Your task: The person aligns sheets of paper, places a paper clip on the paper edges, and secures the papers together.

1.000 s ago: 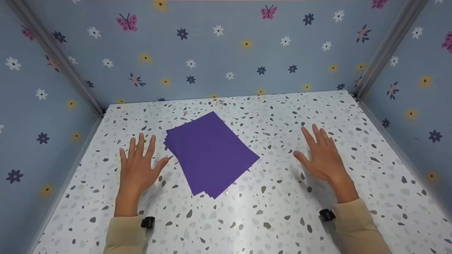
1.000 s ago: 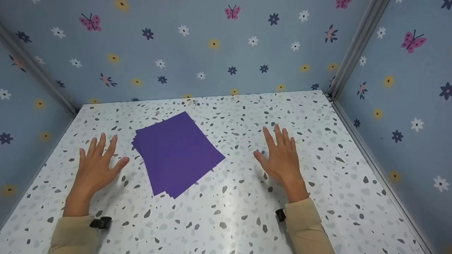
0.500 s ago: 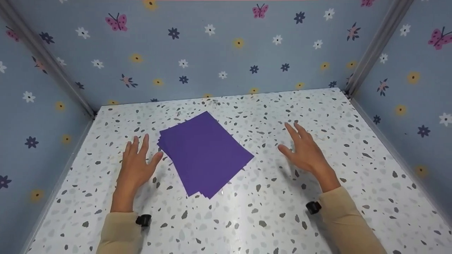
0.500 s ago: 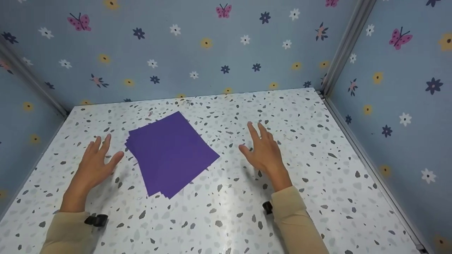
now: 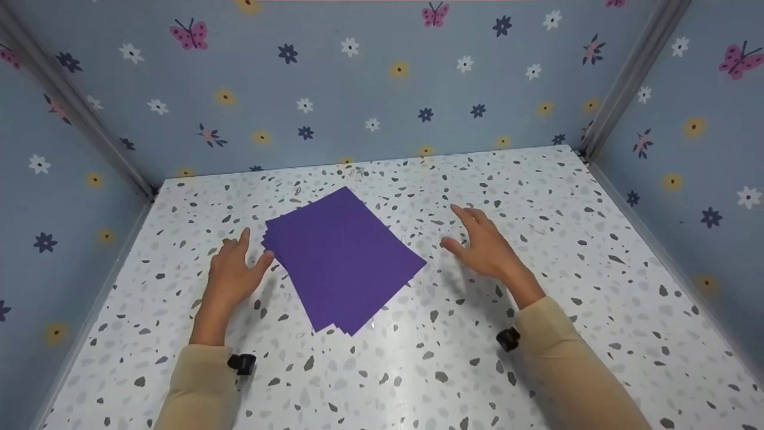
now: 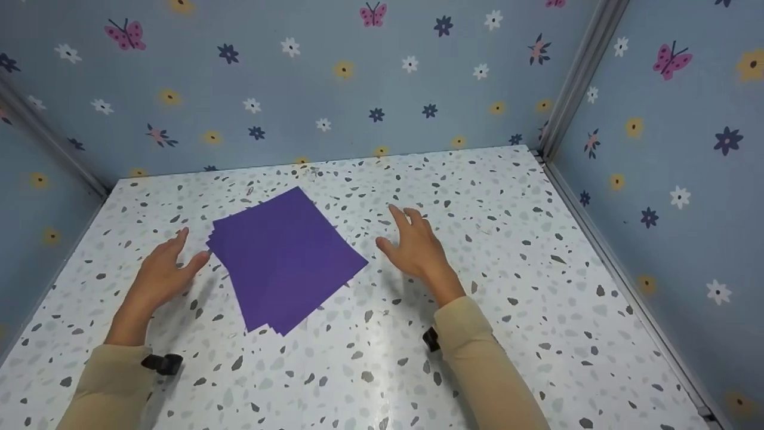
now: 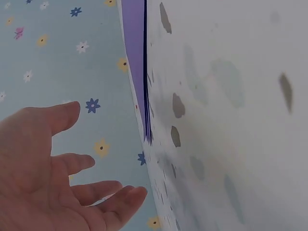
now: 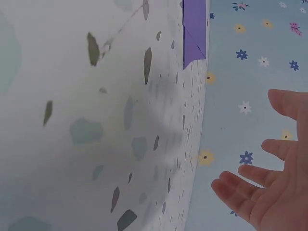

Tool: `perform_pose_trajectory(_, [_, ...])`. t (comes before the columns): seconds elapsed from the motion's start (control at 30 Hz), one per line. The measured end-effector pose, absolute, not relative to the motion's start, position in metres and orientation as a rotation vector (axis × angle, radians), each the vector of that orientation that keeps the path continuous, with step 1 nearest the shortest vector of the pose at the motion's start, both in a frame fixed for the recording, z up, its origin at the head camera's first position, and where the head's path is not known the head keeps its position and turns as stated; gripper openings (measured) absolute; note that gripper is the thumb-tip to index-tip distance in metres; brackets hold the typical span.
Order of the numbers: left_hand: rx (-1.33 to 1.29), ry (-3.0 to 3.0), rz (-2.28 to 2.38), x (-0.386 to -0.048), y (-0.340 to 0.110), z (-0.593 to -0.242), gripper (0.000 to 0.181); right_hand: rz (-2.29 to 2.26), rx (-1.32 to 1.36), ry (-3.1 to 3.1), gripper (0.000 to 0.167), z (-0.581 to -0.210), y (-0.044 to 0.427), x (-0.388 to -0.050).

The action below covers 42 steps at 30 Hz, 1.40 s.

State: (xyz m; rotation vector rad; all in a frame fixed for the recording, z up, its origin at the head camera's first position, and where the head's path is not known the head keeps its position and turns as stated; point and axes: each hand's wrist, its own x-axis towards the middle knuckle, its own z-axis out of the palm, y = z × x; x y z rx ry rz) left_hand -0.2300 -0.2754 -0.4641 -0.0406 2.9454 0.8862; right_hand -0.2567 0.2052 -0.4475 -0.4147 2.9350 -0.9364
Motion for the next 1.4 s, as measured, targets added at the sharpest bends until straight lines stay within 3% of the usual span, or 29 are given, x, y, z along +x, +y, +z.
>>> perform_pose_trajectory(0.63, [-0.125,2.811,0.944,-0.248,-0.261,-0.469,0.087,-1.123,-0.403,2.792,0.07,-0.461,0.162,-0.276])
perform_pose_trajectory(1.4, [-0.039,2.834,0.951,-0.254,-0.246,-0.478,0.083,-1.093,-0.436,2.797,0.064,-0.482,0.127,-0.285])
